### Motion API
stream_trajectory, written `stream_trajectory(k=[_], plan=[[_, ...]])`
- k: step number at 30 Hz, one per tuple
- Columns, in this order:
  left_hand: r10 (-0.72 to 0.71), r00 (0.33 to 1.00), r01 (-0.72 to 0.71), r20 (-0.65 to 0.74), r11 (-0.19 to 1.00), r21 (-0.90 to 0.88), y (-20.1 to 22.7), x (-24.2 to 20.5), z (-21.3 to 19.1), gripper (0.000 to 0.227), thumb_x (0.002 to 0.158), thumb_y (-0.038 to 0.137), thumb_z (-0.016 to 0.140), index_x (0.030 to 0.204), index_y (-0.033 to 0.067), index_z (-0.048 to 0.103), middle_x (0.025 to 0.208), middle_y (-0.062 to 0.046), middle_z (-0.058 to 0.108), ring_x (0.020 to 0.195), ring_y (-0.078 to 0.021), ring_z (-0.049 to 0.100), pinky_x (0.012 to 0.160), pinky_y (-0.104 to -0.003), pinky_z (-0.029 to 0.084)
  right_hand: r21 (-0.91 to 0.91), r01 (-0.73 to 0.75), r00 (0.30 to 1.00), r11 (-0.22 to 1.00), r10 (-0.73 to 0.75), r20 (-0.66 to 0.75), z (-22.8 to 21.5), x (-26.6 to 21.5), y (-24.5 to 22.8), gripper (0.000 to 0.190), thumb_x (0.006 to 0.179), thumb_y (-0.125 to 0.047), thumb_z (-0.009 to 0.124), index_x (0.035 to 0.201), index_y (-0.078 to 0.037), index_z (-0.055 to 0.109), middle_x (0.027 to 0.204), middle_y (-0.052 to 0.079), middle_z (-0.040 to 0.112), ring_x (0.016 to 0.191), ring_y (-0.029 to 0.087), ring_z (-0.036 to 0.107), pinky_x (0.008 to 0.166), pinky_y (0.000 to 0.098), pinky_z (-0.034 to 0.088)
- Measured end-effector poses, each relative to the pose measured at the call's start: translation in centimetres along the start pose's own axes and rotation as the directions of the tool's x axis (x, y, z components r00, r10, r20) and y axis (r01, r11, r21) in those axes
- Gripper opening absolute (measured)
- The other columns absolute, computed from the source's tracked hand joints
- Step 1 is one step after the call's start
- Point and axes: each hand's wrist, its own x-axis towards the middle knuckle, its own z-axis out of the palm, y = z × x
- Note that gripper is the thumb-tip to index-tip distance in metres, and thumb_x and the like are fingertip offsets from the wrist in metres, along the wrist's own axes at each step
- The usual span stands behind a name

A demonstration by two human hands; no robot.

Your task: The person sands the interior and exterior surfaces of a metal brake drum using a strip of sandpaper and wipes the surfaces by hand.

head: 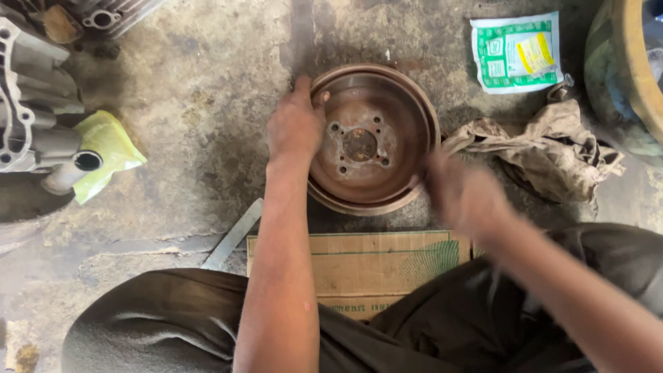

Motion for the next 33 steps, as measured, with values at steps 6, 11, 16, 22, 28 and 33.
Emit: stream_trajectory(k=[6,11,16,22,28,33], plan=[[0.005,1.0,-0.005,-0.007,1.0,0.016,-0.2,0.3,0.6,0.035,0.096,0.026,0.064,0.126,0.0125,0.052,0.112,-0.024,0.068,0.104,-0.0452,0.067,0.088,-0.056,0.053,0.118,0.058,0.993,0.991,-0.045,-0.11,0.2,-0.4,-0.5,0.028,0.111,-0.03,0.038,0.111,-0.006,0.054,0.077,0.015,0.068,0.05,0.024,0.061,0.039,0.036,0.051],[0.053,0.998,-0.053,-0.036,0.999,-0.002,-0.7,0.1,1.0,0.034,0.101,0.03,0.063,0.128,0.0123,0.053,0.113,-0.024,0.067,0.105,-0.047,0.065,0.086,-0.058,0.053,0.048,0.079,0.953,0.996,-0.062,-0.295,-1.5,3.6,1.8,0.029,0.11,-0.028,0.043,0.114,-0.001,0.053,0.088,0.019,0.067,0.052,0.027,0.064,0.037,0.0359,0.05],[0.007,1.0,-0.007,0.012,1.0,0.015,0.1,0.6,0.4,0.037,0.098,0.029,0.063,0.128,0.0119,0.052,0.114,-0.024,0.066,0.105,-0.0453,0.065,0.087,-0.056,0.053,-0.229,0.344,0.825,0.911,-0.409,-0.389,2.0,0.2,0.9,0.02,0.101,-0.016,0.045,0.114,-0.005,0.055,0.082,0.015,0.068,0.057,0.025,0.064,0.041,0.0334,0.05],[0.026,1.0,-0.025,-0.012,0.999,0.028,-0.4,0.6,0.6,0.045,0.093,0.023,0.066,0.133,0.0109,0.049,0.113,-0.025,0.065,0.105,-0.0449,0.066,0.086,-0.055,0.054,-0.059,-0.004,0.989,0.998,-0.005,-0.145,-2.5,2.8,0.3,0.028,0.114,-0.029,0.04,0.12,-0.003,0.049,0.078,0.015,0.065,0.055,0.025,0.062,0.044,0.0346,0.05],[0.033,0.999,-0.032,-0.025,0.999,0.043,-0.6,0.2,1.1,0.043,0.093,0.025,0.065,0.131,0.0112,0.05,0.112,-0.024,0.066,0.103,-0.0452,0.067,0.085,-0.055,0.055,-0.043,0.304,0.914,0.952,-0.304,-0.269,1.1,0.1,1.2,0.022,0.096,-0.022,0.048,0.111,-0.007,0.055,0.067,0.013,0.064,0.048,0.025,0.058,0.041,0.0373,0.045],[0.011,1.0,-0.01,-0.011,0.999,0.048,-0.6,0.3,1.1,0.037,0.099,0.035,0.063,0.125,0.011,0.052,0.11,-0.024,0.067,0.103,-0.0461,0.067,0.086,-0.057,0.055,0.128,-0.072,0.997,0.989,0.076,-0.024,-0.9,1.6,0.7,0.02,0.112,-0.024,0.037,0.116,-0.01,0.052,0.07,0.015,0.064,0.045,0.028,0.062,0.038,0.0426,0.053]])
